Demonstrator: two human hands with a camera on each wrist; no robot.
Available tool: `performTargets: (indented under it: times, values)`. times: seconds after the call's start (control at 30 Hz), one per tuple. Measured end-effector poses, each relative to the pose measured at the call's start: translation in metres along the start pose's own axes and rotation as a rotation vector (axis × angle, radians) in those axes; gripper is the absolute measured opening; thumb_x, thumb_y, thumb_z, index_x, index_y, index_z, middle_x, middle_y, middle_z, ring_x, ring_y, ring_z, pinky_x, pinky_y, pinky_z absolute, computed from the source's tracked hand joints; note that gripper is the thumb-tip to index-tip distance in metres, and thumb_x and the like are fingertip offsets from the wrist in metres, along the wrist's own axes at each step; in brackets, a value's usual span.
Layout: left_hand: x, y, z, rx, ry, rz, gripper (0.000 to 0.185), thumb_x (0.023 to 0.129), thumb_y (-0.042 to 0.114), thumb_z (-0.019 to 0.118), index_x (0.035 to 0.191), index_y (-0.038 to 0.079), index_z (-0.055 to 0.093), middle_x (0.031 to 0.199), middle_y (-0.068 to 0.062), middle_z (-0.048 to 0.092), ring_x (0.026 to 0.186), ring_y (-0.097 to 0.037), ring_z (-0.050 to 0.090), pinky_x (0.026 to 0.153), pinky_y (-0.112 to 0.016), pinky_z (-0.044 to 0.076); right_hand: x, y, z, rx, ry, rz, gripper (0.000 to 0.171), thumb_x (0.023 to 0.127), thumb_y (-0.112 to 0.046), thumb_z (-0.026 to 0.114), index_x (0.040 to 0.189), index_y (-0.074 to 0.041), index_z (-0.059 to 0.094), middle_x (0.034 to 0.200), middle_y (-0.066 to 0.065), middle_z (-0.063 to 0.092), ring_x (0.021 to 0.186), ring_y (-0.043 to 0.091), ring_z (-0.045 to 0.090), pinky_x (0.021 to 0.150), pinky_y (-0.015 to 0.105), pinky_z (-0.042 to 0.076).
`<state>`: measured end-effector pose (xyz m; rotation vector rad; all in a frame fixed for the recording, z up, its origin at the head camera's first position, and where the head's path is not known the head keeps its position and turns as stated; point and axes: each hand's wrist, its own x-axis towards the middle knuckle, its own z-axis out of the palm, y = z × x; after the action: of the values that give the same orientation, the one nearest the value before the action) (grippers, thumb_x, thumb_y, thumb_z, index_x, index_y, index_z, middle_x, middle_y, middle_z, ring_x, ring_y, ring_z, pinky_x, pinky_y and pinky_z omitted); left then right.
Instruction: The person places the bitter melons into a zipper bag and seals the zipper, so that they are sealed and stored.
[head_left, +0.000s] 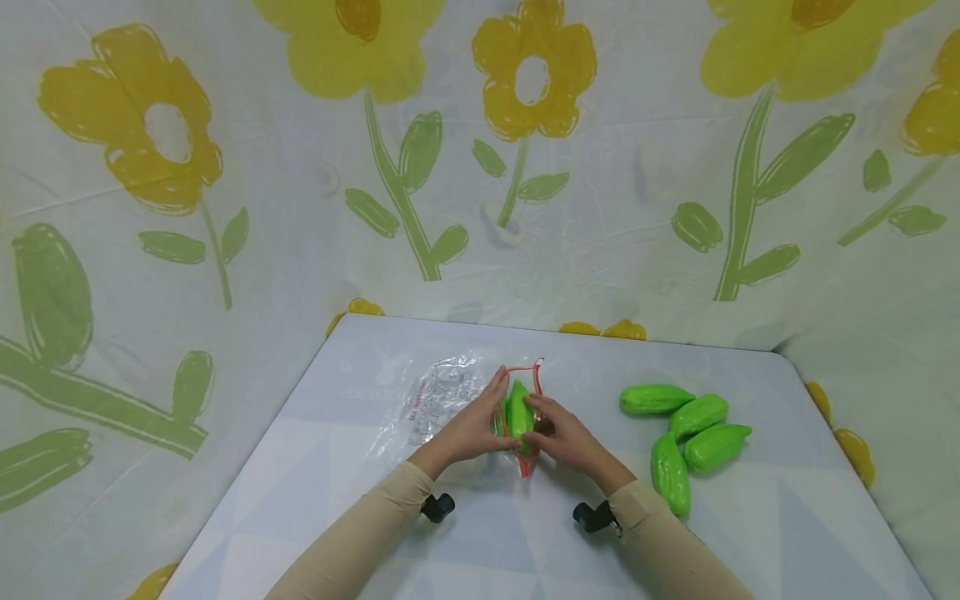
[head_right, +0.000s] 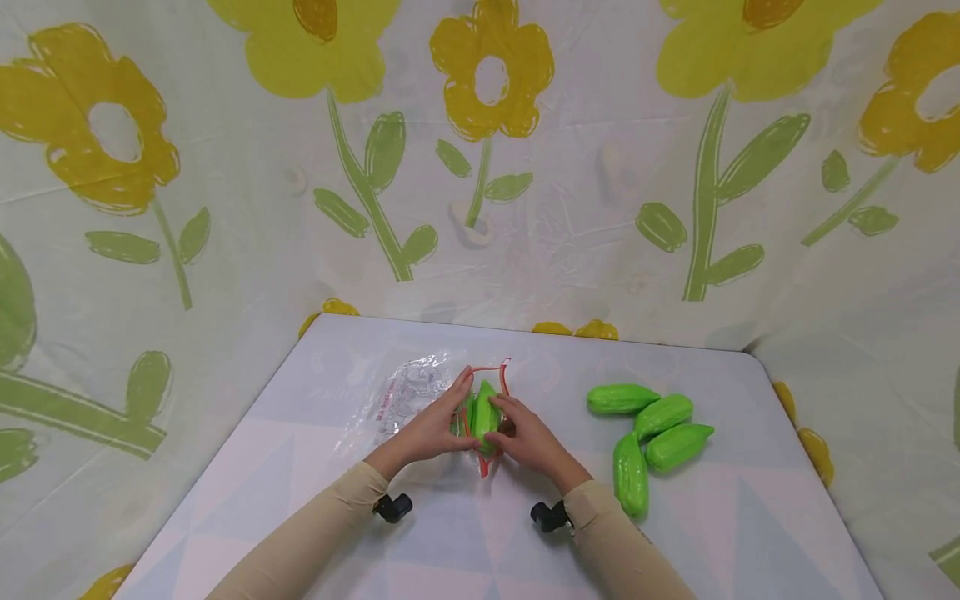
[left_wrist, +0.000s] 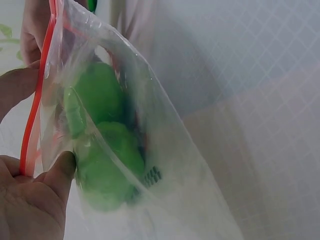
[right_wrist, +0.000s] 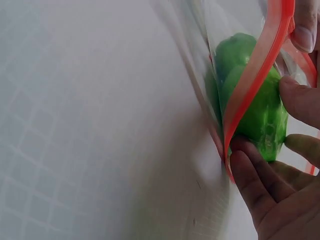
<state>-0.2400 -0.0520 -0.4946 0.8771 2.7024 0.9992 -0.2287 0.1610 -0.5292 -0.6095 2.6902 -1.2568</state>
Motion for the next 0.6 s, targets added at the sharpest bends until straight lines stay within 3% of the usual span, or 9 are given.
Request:
performTargets:
  times: [0.6]
  values:
    - [0.0001,-0.002,0.002,0.007,-0.004,0.005,0.109,0.074,0.045,0.074,0.15,0.019,0.001,0.156,0.005,-0.006,0.141,-0.018,0.013,0.108,-0.041,0.029,0.0013,-0.0037,0.0031,0.022,-0.022,0.005,0.069,0.084,-0.033,0.067,0.144,-0.017,0.036,0.149,0.005,0.03,0.098,0.015,0.059,0.085,0.033,0.051]
